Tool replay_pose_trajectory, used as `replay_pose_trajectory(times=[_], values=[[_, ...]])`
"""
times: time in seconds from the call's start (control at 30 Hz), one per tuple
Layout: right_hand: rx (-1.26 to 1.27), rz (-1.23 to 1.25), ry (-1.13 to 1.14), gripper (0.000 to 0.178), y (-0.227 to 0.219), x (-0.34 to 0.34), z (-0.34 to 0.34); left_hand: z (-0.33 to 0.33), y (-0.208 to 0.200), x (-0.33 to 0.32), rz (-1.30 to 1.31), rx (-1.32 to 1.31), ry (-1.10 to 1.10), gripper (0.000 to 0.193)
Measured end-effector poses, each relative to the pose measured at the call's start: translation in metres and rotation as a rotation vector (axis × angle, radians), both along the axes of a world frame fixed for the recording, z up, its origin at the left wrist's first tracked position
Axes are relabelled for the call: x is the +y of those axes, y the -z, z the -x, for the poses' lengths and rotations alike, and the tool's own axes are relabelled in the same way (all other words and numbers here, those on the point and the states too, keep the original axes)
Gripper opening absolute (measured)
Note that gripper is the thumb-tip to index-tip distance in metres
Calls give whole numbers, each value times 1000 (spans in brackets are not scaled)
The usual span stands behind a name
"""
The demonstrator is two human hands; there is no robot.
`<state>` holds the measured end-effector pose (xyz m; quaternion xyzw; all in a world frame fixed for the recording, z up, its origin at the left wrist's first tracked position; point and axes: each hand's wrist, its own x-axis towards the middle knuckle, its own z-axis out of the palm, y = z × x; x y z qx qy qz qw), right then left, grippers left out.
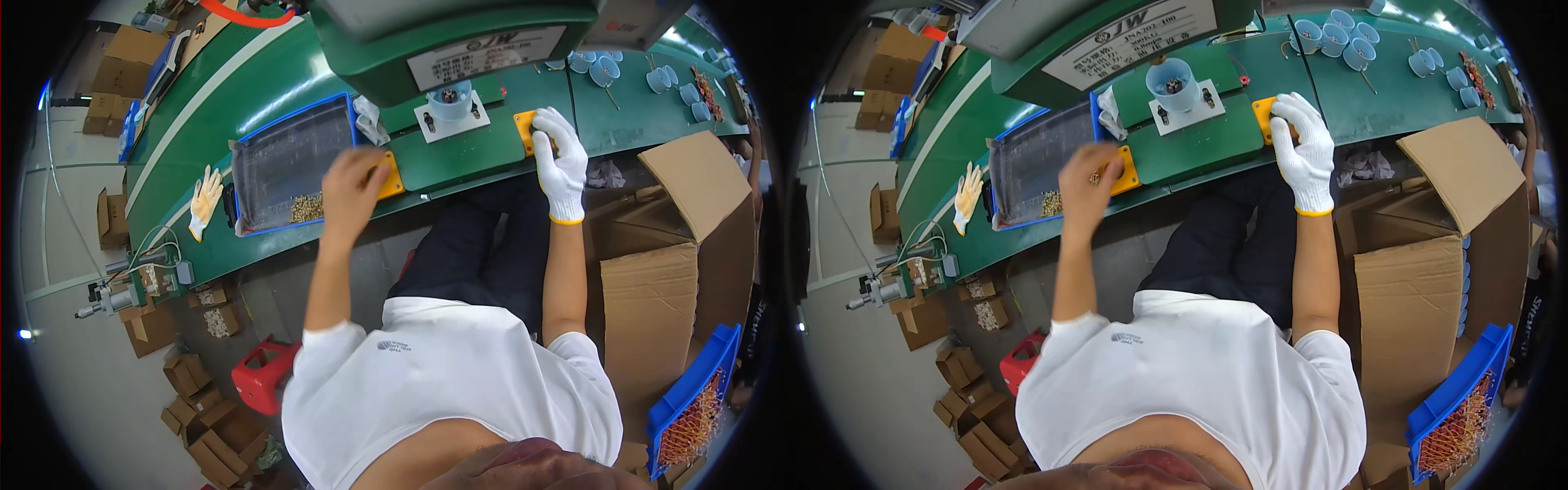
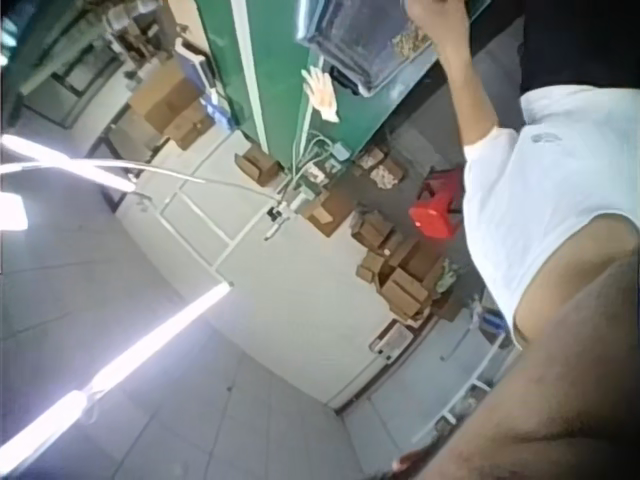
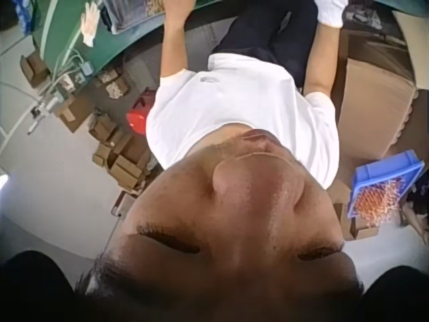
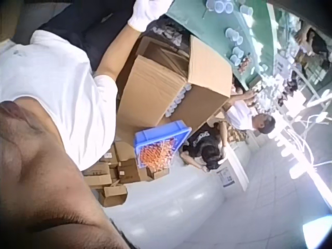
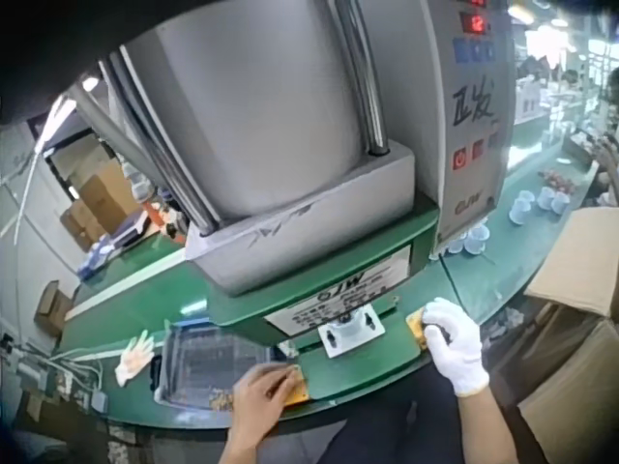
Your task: Assembling small electronic components using a manual press machine on a production line.
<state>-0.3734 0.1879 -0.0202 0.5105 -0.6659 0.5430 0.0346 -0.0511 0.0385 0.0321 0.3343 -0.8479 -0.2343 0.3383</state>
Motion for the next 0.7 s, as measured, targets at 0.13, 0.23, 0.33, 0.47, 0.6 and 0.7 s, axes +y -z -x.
replay_pose_trajectory(times=[0.13,0.23,0.33,0.47,0.6,0.7], values=[[1,79,18,20,-1,-5,0,-21,36,14,239,142,-111,14],[159,-14,67,21,-7,-6,-8,-21,19,2,378,-30,-3,13],[176,-29,70,23,-3,0,-10,-31,10,-1,358,-111,95,14],[-144,49,-14,25,4,-3,-4,-50,13,-25,175,-106,28,19],[-543,59,-60,26,7,-3,-7,-86,26,-33,117,-217,-216,26],[-542,33,-79,26,6,-9,-5,-100,24,-29,68,-391,-164,29]])
